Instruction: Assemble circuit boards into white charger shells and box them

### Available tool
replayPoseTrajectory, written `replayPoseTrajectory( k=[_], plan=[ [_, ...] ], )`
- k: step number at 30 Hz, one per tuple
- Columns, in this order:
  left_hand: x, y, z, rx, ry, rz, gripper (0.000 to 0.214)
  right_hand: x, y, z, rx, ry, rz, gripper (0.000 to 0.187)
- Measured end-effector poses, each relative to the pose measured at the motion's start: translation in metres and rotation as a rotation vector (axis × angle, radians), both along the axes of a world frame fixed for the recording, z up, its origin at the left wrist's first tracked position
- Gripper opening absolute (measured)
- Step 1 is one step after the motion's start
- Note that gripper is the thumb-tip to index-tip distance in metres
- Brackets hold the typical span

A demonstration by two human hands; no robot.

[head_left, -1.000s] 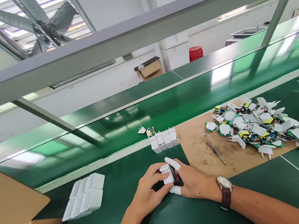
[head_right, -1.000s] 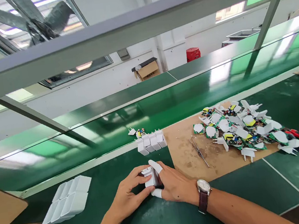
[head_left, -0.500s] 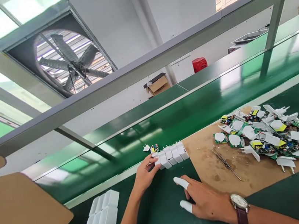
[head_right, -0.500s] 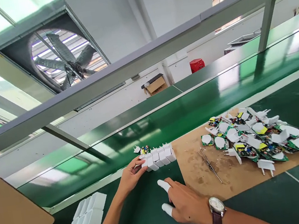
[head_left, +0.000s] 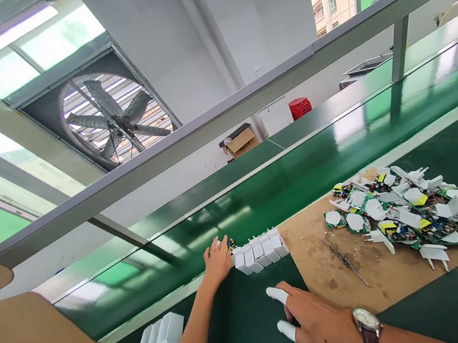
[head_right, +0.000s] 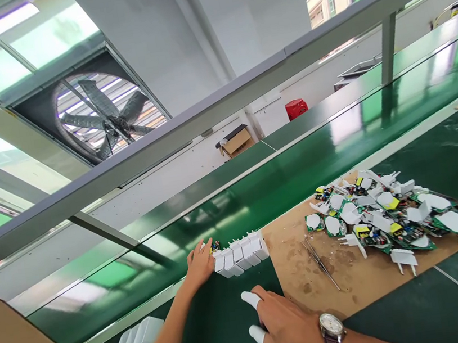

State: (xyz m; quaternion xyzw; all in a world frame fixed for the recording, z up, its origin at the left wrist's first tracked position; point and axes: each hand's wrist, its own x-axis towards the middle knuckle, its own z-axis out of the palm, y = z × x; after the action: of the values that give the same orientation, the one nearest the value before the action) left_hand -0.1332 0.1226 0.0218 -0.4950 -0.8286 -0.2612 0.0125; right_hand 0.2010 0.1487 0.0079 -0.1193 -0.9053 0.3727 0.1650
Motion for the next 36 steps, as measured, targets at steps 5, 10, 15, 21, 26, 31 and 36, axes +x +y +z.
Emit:
replayPoseTrajectory(
  k=[5,10,15,21,26,31,36],
  plan=[
    [-0.01,-0.017,0.024,0.039,0.079,0.208,0.045,0.003,0.0,0.0,-0.016,0.021,-0.002,0.05],
    [0.023,-0.066,0.051,0.133,0.023,0.265,0.064,0.004,-0.001,0.005,-0.13,0.067,-0.062,0.044],
    [0.129,-0.103,0.04,-0.04,-0.182,0.001,0.064,-0.003,0.0,0.002,-0.362,0.027,-0.114,0.025],
    [0.161,-0.118,0.033,-0.15,-0.103,-0.146,0.054,-0.011,0.01,-0.024,-0.366,0.185,-0.158,0.044],
    [0.091,-0.179,0.045,0.084,0.446,0.183,0.036,-0.005,0.008,-0.008,0.007,0.157,-0.211,0.058],
    [0.047,-0.244,0.041,-0.119,0.682,0.445,0.034,-0.006,-0.009,0.014,0.163,0.128,-0.029,0.035],
    [0.066,-0.236,0.033,-0.015,0.437,0.136,0.028,-0.009,-0.009,0.006,0.147,0.158,0.146,0.008]
  ],
)
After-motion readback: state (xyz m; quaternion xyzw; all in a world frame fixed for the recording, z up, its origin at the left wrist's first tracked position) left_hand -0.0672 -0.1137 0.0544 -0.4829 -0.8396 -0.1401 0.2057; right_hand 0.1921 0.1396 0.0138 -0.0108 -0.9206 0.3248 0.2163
